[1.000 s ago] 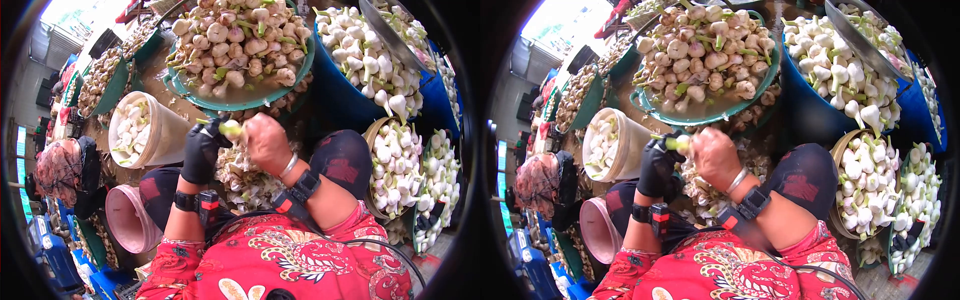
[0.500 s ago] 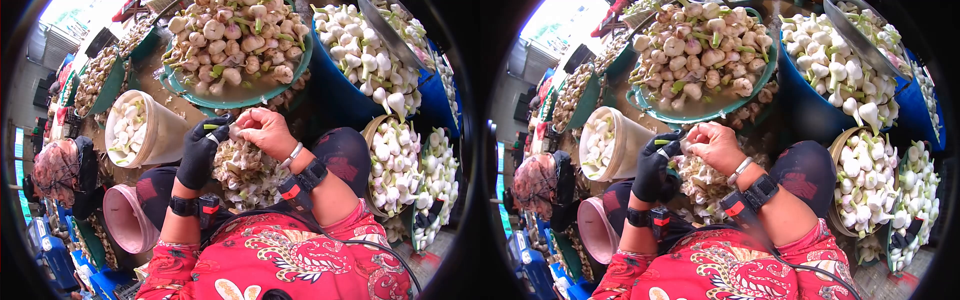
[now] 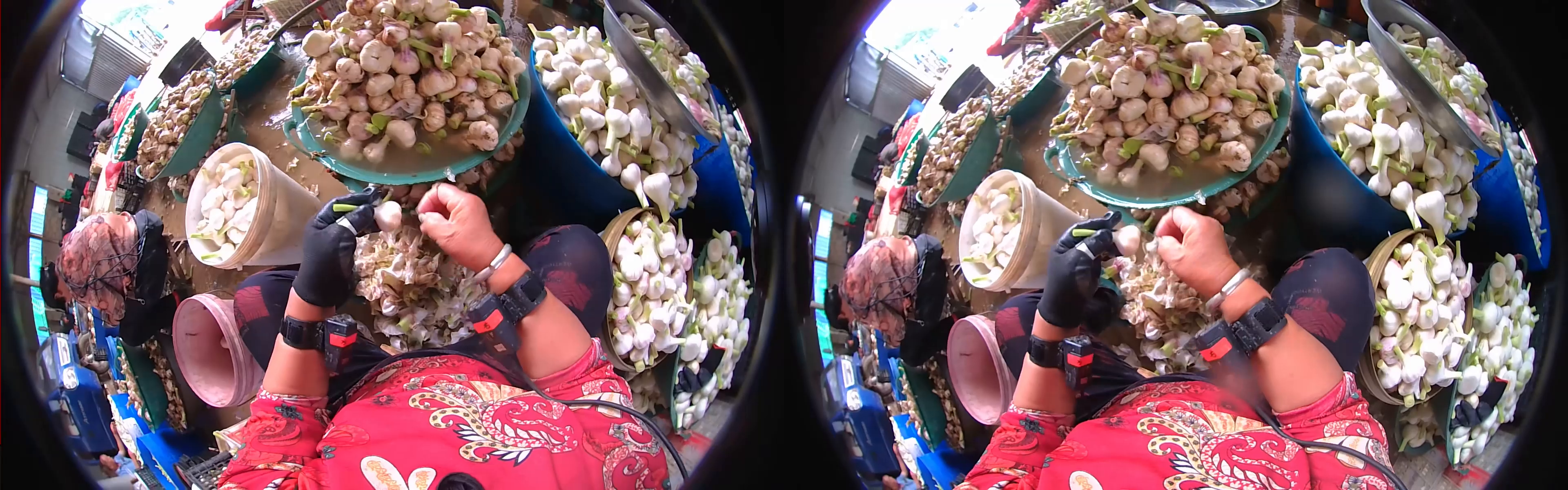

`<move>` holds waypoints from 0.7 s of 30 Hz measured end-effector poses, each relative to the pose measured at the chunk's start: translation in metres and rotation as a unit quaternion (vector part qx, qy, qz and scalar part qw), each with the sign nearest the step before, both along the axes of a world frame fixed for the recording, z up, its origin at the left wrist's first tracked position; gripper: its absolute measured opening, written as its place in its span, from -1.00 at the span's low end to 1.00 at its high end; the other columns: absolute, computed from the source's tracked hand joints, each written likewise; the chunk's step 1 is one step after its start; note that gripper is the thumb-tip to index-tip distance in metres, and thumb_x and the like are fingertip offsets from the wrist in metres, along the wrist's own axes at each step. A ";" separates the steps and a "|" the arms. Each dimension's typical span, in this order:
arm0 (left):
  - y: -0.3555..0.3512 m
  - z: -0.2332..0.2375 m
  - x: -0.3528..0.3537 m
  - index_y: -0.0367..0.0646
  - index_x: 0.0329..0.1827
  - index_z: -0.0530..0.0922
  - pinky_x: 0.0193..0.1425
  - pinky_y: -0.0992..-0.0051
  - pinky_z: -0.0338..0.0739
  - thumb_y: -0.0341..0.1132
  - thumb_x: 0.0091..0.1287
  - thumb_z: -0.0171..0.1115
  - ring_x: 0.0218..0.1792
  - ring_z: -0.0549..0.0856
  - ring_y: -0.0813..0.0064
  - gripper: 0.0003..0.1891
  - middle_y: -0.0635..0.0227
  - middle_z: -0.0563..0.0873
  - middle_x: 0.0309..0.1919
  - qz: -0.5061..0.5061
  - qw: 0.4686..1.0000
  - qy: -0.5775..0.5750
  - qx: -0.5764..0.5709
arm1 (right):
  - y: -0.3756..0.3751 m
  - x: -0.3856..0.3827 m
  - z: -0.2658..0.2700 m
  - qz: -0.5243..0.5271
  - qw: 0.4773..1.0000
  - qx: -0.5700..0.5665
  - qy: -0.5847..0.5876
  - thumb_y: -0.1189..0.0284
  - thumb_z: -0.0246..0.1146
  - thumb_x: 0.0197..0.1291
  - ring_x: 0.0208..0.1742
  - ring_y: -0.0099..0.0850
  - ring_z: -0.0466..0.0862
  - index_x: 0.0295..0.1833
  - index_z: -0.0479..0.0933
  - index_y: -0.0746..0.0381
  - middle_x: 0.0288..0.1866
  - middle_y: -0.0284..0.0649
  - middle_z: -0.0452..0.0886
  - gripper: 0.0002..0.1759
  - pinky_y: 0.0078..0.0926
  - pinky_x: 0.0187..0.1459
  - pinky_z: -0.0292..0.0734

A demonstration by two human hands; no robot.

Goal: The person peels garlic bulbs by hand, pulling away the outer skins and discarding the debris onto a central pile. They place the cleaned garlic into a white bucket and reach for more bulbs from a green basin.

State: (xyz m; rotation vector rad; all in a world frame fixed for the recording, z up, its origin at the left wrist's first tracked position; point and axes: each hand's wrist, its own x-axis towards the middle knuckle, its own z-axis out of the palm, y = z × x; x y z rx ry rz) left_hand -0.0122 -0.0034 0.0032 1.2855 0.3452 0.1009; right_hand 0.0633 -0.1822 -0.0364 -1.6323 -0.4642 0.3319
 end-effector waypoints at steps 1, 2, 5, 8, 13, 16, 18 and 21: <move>-0.002 0.000 -0.002 -0.34 0.02 0.57 0.01 0.53 0.49 -0.45 0.30 0.14 -0.17 0.63 0.55 -0.74 0.29 0.69 -0.15 -0.008 1.000 -0.009 0.015 | 0.005 0.001 -0.003 0.009 0.995 0.088 0.047 0.62 0.22 0.09 -0.37 -0.69 0.49 -0.25 0.54 0.28 -0.39 -0.45 0.54 -0.91 -0.69 -0.31 0.46; -0.003 -0.001 -0.003 -0.33 0.01 0.58 0.09 0.52 0.49 -0.46 0.31 0.15 -0.10 0.63 0.54 -0.75 0.27 0.69 -0.08 -0.016 0.999 -0.017 0.029 | 0.004 0.001 0.003 0.040 0.987 0.129 0.081 0.64 0.23 0.11 -0.35 -0.70 0.50 -0.17 0.54 0.28 -0.34 -0.44 0.54 -0.85 -0.71 -0.27 0.47; -0.008 0.004 -0.003 -0.32 0.02 0.57 0.14 0.52 0.45 -0.49 0.27 0.17 -0.05 0.61 0.53 -0.74 0.28 0.68 -0.03 -0.042 0.995 -0.023 0.085 | 0.003 0.000 0.009 0.071 0.985 0.116 0.103 0.66 0.25 0.07 -0.33 -0.70 0.51 -0.19 0.55 0.30 -0.33 -0.43 0.53 -0.84 -0.71 -0.26 0.47; -0.014 0.007 0.000 -0.31 0.00 0.58 0.13 0.52 0.44 -0.53 0.25 0.17 -0.06 0.61 0.53 -0.74 0.28 0.69 -0.05 -0.057 0.989 -0.033 0.136 | 0.001 0.001 0.007 0.078 0.991 0.087 0.072 0.69 0.25 0.04 -0.34 -0.70 0.49 -0.28 0.55 0.30 -0.35 -0.44 0.49 -0.88 -0.71 -0.26 0.46; -0.014 0.001 0.003 -0.31 -0.05 0.60 0.05 0.55 0.49 -0.56 0.24 0.18 -0.11 0.63 0.54 -0.78 0.30 0.70 -0.09 -0.083 0.943 -0.095 0.307 | 0.002 0.002 0.005 0.093 0.994 0.056 -0.012 0.70 0.24 -0.05 -0.41 -0.63 0.44 -0.40 0.49 0.31 -0.45 -0.37 0.43 -0.90 -0.62 -0.33 0.41; -0.019 0.009 0.002 -0.30 -0.06 0.61 -0.03 0.55 0.52 -0.57 0.24 0.19 -0.17 0.65 0.54 -0.79 0.32 0.72 -0.16 -0.100 0.886 -0.092 0.444 | 0.000 0.002 0.006 0.118 0.991 0.010 -0.059 0.66 0.21 -0.06 -0.44 -0.56 0.44 -0.43 0.46 0.31 -0.48 -0.30 0.42 -0.93 -0.54 -0.35 0.40; -0.017 0.004 0.002 -0.27 -0.11 0.63 -0.10 0.51 0.54 -0.47 0.25 0.24 -0.24 0.66 0.54 -0.83 0.34 0.72 -0.27 -0.071 0.927 -0.086 0.359 | 0.000 0.000 0.007 0.132 0.988 -0.017 -0.078 0.62 0.19 -0.07 -0.46 -0.52 0.44 -0.44 0.44 0.31 -0.50 -0.26 0.42 -0.95 -0.51 -0.36 0.40; -0.004 0.005 0.002 -0.27 -0.13 0.64 -0.18 0.55 0.53 -0.42 0.30 0.20 -0.32 0.64 0.57 -0.84 0.38 0.70 -0.34 0.008 0.997 0.007 0.074 | 0.001 -0.010 0.008 0.082 0.985 -0.035 -0.145 0.55 0.20 -0.08 -0.49 -0.47 0.42 -0.49 0.39 0.29 -0.55 -0.24 0.41 -0.90 -0.48 -0.39 0.39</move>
